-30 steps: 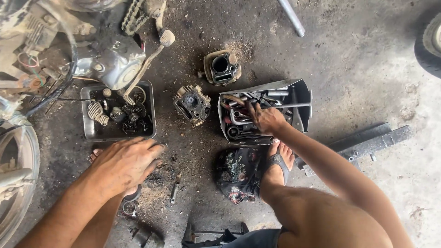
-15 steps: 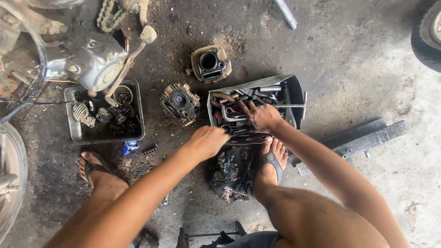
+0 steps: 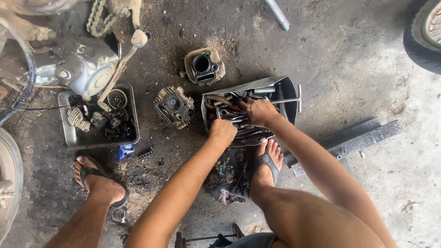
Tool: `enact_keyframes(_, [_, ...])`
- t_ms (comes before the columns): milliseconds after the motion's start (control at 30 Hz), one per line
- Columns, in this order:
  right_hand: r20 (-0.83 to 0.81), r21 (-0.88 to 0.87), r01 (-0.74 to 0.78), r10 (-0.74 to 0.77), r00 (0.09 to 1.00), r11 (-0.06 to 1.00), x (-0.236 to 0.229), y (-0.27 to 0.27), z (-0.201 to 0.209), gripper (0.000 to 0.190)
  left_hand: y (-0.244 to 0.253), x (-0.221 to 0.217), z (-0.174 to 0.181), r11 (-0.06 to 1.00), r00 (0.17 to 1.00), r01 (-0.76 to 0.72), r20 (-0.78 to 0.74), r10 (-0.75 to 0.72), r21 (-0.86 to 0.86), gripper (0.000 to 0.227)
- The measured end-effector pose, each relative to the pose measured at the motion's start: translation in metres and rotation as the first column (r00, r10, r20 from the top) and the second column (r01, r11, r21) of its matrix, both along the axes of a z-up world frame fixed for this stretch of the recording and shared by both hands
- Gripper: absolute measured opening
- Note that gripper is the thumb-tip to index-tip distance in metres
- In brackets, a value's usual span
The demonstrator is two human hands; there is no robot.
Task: The person works on a motorcycle engine in a cluttered workshop. They select a wrench from a toolbox and use it to loosen and remove a bolt from the engine casing. The person then places the removed bolt into a container with other parts.
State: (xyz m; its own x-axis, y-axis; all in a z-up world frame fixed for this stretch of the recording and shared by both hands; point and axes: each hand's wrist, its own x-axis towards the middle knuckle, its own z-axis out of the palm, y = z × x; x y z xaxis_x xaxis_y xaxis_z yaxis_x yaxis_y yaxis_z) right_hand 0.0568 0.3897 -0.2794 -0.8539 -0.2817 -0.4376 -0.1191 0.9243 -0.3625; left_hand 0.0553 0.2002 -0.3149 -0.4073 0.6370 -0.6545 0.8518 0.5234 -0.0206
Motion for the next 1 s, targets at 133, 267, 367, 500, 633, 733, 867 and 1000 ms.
enact_keyframes(133, [-0.032,-0.052,0.033,-0.035,0.999,0.998,0.007,0.002,-0.005,0.082,-0.003,0.008,-0.002,0.988,0.986,-0.154,0.052,0.156,-0.027,0.021])
enact_keyframes(267, [-0.048,-0.049,0.047,-0.049,0.998,0.998,0.015,0.002,0.011,0.079,-0.004,0.003,0.012,0.974,0.971,-0.222,0.081,0.225,-0.037,0.026])
enact_keyframes(367, [-0.147,-0.065,0.111,-0.12,0.982,0.992,0.027,0.006,0.013,0.066,-0.008,-0.008,0.045,0.977,0.964,-0.213,0.158,0.215,-0.031,0.02])
enact_keyframes(500, [-0.405,-0.264,0.046,-0.154,0.901,0.963,0.043,-0.003,0.035,0.059,-0.027,-0.03,0.105,0.911,0.914,-0.305,0.353,0.198,0.278,0.023])
enact_keyframes(633, [-0.005,-0.59,0.137,-0.174,0.985,0.796,0.047,-0.024,0.057,0.051,-0.064,-0.055,0.163,0.669,0.8,-0.54,0.559,0.219,0.511,0.03])
enact_keyframes(733, [-0.119,-0.717,0.023,-0.155,0.981,0.697,0.037,-0.043,0.075,0.049,-0.103,-0.068,0.151,0.43,0.643,-0.754,0.693,0.326,0.496,0.034])
enact_keyframes(867, [-0.192,-0.644,-0.043,-0.107,0.975,0.764,0.002,-0.059,0.179,0.039,-0.157,-0.086,0.121,0.081,0.424,-0.901,0.83,0.362,0.425,0.036])
enact_keyframes(1000, [0.04,-0.483,0.055,-0.041,0.998,0.874,-0.04,-0.07,0.239,0.044,-0.212,-0.11,0.094,-0.491,0.05,-0.855,0.97,0.238,0.165,0.032])
